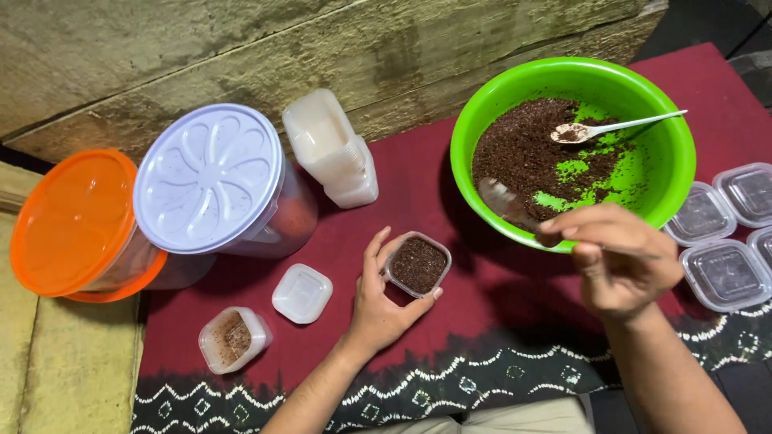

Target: Filling small plastic containers with a dark granular substance from a large bowl using a spoon and then sealing them with lids.

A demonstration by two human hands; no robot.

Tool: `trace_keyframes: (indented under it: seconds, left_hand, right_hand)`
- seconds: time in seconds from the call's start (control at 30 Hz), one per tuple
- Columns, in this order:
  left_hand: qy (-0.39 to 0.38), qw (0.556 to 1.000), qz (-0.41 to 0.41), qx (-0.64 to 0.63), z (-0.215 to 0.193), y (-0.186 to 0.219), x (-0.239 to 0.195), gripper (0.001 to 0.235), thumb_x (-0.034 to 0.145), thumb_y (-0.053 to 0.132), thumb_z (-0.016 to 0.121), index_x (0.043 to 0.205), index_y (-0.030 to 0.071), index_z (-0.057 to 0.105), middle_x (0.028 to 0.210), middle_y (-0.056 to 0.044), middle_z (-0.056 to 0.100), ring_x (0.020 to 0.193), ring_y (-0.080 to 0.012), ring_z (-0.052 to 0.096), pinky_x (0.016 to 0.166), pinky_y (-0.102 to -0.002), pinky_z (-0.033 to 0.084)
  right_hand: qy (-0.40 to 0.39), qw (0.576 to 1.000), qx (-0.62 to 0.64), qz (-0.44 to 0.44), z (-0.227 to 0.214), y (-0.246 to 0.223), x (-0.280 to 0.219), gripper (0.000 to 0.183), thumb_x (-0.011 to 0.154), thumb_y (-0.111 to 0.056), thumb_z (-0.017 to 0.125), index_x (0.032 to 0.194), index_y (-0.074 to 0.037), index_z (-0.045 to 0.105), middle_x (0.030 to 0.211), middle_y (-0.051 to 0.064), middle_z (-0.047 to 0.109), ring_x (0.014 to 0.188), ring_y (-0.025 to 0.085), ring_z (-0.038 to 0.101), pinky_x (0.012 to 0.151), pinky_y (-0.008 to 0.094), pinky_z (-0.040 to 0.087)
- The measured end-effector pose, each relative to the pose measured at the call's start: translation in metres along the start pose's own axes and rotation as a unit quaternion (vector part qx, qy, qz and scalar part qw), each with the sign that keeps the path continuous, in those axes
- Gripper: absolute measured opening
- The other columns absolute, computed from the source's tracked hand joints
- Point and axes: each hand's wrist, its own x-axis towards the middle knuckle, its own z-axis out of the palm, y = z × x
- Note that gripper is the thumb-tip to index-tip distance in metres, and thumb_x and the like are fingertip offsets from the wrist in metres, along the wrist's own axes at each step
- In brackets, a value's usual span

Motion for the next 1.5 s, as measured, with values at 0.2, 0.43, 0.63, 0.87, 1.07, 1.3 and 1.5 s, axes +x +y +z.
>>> trace_keyframes:
  seconds: [0.2,0.43,0.63,0.87,1.07,1.3,1.5]
  left_hand:
    - [-0.008,0.997,-0.039,-0.06,0.02,0.005,0.008,0.101,0.074,0.013,0.088,0.153,0.005,0.026,0.143,-0.017,0.062,0.127,-0.0232,0.065,0.108,-0.033,0.053]
    - [0.035,0.995,-0.019,-0.093,0.033,0.021,0.026,0.101,0.076,0.012,0.085,0.154,0.006,0.022,0.146,-0.021,0.058,0.13,-0.0255,0.061,0.113,-0.035,0.049]
    - [0.013,0.994,0.012,-0.106,0.04,0.029,0.038,0.101,0.076,0.008,0.084,0.154,0.005,0.021,0.146,-0.022,0.057,0.131,-0.0266,0.061,0.114,-0.036,0.05]
    - [0.023,0.994,0.054,-0.092,0.048,0.02,0.049,0.114,0.066,0.008,0.094,0.155,-0.006,0.023,0.139,-0.025,0.06,0.127,-0.0378,0.062,0.106,-0.045,0.054]
    - [0.034,0.994,0.092,-0.037,0.053,0.037,0.069,0.11,0.068,0.013,0.095,0.153,-0.006,0.027,0.134,-0.024,0.064,0.12,-0.0398,0.067,0.103,-0.05,0.056]
    - [0.026,0.997,0.069,0.024,0.08,0.051,0.101,0.098,0.074,0.022,0.09,0.15,0.006,0.03,0.135,-0.019,0.068,0.121,-0.026,0.07,0.108,-0.033,0.051]
    - [0.005,0.998,0.04,0.039,0.104,0.048,0.117,0.1,0.074,0.031,0.088,0.152,0.007,0.029,0.134,-0.016,0.069,0.119,-0.0264,0.071,0.104,-0.034,0.052]
  right_hand:
    - [-0.068,0.979,-0.18,0.074,-0.051,0.007,0.022,0.012,0.107,0.006,0.059,0.095,0.011,0.059,0.092,0.025,0.07,0.081,0.032,0.07,0.078,0.039,0.055]
    - [-0.254,0.852,-0.405,0.214,-0.108,0.063,0.01,0.013,0.108,-0.008,0.059,0.115,0.002,0.063,0.099,0.019,0.071,0.088,0.038,0.068,0.08,0.047,0.05]
    - [-0.263,0.841,-0.379,0.283,-0.088,0.077,0.01,0.019,0.105,-0.019,0.058,0.103,-0.003,0.066,0.089,0.017,0.073,0.081,0.038,0.069,0.077,0.048,0.05]
    - [-0.274,0.892,-0.217,0.288,-0.047,0.071,0.029,0.011,0.092,-0.007,0.065,0.095,0.001,0.071,0.088,0.024,0.076,0.086,0.046,0.073,0.078,0.054,0.054]
    - [-0.173,0.913,-0.189,0.317,-0.059,0.052,0.031,0.01,0.097,-0.01,0.068,0.094,-0.005,0.076,0.09,0.016,0.079,0.084,0.034,0.076,0.076,0.043,0.057]
    - [-0.098,0.928,-0.153,0.326,-0.077,0.015,0.041,0.016,0.104,-0.01,0.061,0.108,0.0,0.073,0.103,0.011,0.078,0.096,0.016,0.075,0.086,0.026,0.06]
    - [-0.041,0.954,-0.116,0.274,-0.082,-0.012,0.058,0.012,0.107,0.006,0.054,0.107,0.015,0.062,0.11,0.026,0.071,0.1,0.033,0.075,0.093,0.036,0.065]
